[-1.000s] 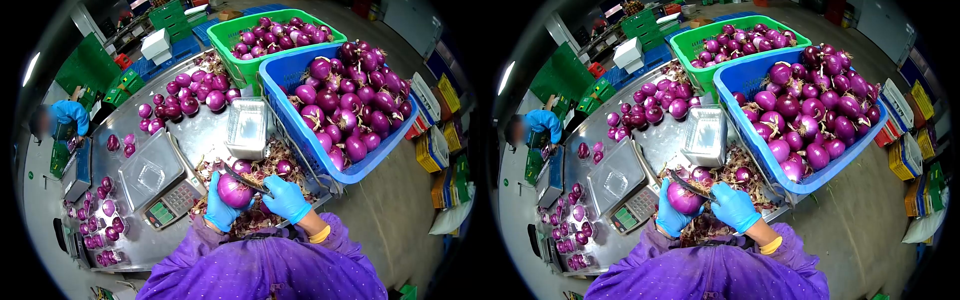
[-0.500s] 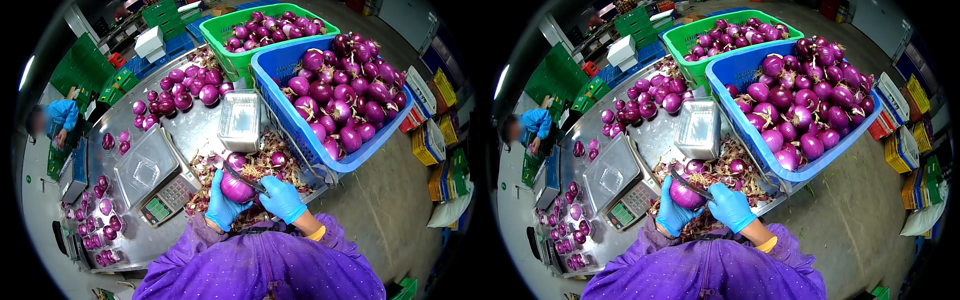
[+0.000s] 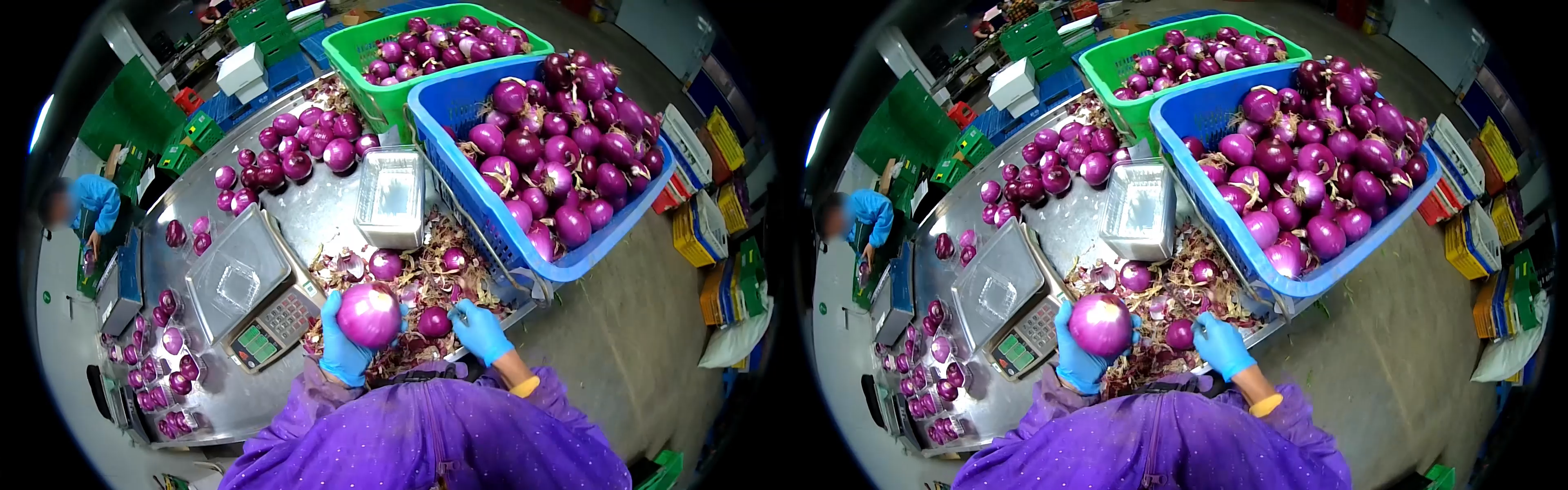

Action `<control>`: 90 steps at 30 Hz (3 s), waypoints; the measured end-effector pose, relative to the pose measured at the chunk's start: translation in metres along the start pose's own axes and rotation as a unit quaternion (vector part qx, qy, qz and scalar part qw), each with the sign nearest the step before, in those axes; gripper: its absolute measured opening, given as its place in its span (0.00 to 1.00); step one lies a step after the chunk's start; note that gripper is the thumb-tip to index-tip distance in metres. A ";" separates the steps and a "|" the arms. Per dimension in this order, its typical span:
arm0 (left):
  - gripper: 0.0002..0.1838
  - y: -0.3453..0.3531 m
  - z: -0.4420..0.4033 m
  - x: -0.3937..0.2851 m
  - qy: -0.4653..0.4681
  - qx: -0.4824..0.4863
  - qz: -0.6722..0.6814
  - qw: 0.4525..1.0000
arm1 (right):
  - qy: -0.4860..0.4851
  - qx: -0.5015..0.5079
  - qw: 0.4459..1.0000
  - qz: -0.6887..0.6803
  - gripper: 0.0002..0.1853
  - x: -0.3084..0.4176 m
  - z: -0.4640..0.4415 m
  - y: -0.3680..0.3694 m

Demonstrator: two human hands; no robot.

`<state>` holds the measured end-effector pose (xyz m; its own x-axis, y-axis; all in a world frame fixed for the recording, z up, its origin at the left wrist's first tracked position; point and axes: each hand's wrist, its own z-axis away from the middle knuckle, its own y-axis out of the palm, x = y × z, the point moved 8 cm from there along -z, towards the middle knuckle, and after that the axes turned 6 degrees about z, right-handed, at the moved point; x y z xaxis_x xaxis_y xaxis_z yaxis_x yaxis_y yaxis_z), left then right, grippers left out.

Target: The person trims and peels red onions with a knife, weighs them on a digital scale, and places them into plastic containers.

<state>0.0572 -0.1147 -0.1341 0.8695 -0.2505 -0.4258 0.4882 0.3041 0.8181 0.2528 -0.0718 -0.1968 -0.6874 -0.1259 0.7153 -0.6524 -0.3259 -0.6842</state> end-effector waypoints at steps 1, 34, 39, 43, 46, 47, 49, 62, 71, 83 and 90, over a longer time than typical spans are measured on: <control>0.38 -0.007 -0.002 -0.003 0.003 -0.014 0.003 1.000 | 0.023 0.021 0.999 -0.004 0.08 0.010 0.003 -0.002; 0.62 0.046 0.038 -0.063 0.395 0.095 -0.509 0.759 | 0.038 0.266 0.747 -0.608 0.34 0.127 -0.020 0.025; 0.64 0.000 0.013 -0.037 0.287 0.045 -0.291 0.911 | 0.096 0.296 0.636 -0.706 0.32 0.133 -0.017 0.055; 0.55 -0.022 0.006 -0.045 0.305 0.013 -0.193 0.933 | -0.122 0.022 0.942 -0.312 0.24 0.117 -0.047 0.001; 0.52 -0.025 0.002 -0.052 0.306 0.040 -0.192 0.932 | -0.204 -0.054 0.976 -0.057 0.15 0.128 -0.039 -0.026; 0.52 -0.028 0.001 -0.053 0.309 0.040 -0.206 0.928 | -0.213 -0.051 0.975 -0.047 0.06 0.138 -0.032 -0.029; 0.52 -0.026 0.000 -0.055 0.307 0.040 -0.224 0.924 | -0.263 -0.031 0.963 0.057 0.07 0.149 -0.027 -0.022; 0.53 -0.033 0.010 -0.054 0.316 0.027 -0.274 0.908 | -0.255 0.013 0.962 0.102 0.10 0.111 -0.031 0.011; 0.49 -0.040 0.009 -0.042 0.227 0.027 -0.126 0.965 | -0.293 0.010 0.949 0.118 0.11 0.144 -0.032 0.003; 0.47 -0.065 0.016 -0.024 -0.003 0.041 0.079 0.996 | -0.202 0.037 0.978 0.042 0.07 0.092 -0.045 0.014; 0.42 -0.107 0.059 -0.160 0.334 -0.148 -0.411 0.835 | -0.116 0.101 0.985 -0.083 0.08 0.057 -0.042 0.038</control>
<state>-0.1387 -0.1619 -0.1309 0.0311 0.0520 -0.9982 0.8522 0.5205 0.0537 0.1751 -0.0518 -0.1882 -0.4697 -0.2588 0.8440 -0.6561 -0.5374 -0.5299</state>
